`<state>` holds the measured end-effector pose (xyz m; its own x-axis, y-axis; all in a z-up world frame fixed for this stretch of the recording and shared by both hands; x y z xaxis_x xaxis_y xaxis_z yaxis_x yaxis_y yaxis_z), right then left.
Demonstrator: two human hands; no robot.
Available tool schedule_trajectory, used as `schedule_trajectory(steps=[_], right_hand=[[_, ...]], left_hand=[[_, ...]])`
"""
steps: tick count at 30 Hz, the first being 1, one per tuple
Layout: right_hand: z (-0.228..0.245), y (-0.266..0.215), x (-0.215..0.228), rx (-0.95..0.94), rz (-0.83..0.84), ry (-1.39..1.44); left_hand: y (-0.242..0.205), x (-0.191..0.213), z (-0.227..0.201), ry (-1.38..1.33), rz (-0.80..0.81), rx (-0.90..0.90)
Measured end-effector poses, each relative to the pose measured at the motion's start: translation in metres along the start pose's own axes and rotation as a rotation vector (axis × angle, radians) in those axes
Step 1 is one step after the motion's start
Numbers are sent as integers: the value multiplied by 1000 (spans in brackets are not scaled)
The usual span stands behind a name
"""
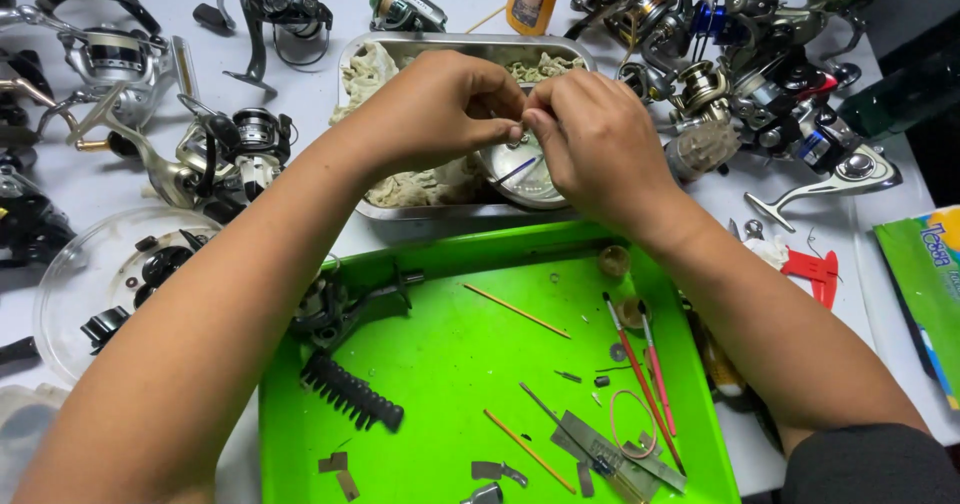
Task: Cleaning and assembling internal components of a fishing reel at a workbench
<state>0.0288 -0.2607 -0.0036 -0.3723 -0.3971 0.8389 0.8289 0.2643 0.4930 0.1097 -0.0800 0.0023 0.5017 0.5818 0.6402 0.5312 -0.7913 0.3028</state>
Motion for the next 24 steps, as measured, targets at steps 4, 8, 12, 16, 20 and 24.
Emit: schedule_trajectory(steps=[4,8,12,16,20,24], right_hand=[[2,1,-5,32,23,28],[9,-1,5,37,28,205],[22,-7,24,138,54,187],[19,-16,17,233,95,23],[5,-19,15,204,75,-59],[-11,-22,19,131,72,-68]], left_hand=[[-2,1,9,15,28,7],[-16,20,-3,100,26,-14],[-54,67,-39,279,-10,-158],[-118,97,-75,463,-45,-219],[-149,89,-77,467,-67,-361],[-154,71,-51,430,-18,-387]])
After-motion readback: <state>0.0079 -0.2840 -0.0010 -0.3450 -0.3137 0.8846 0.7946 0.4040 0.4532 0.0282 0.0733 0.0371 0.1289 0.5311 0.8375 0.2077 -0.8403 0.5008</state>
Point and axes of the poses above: each hand's wrist, its own y-axis towards the middle knuckle, its own x-axis out of the back of the hand, z = x × y, the point moved 2 cm from there along y, towards the middle knuckle, and after that the axes turned 9 degrees about -x, right-handed, at the moved point
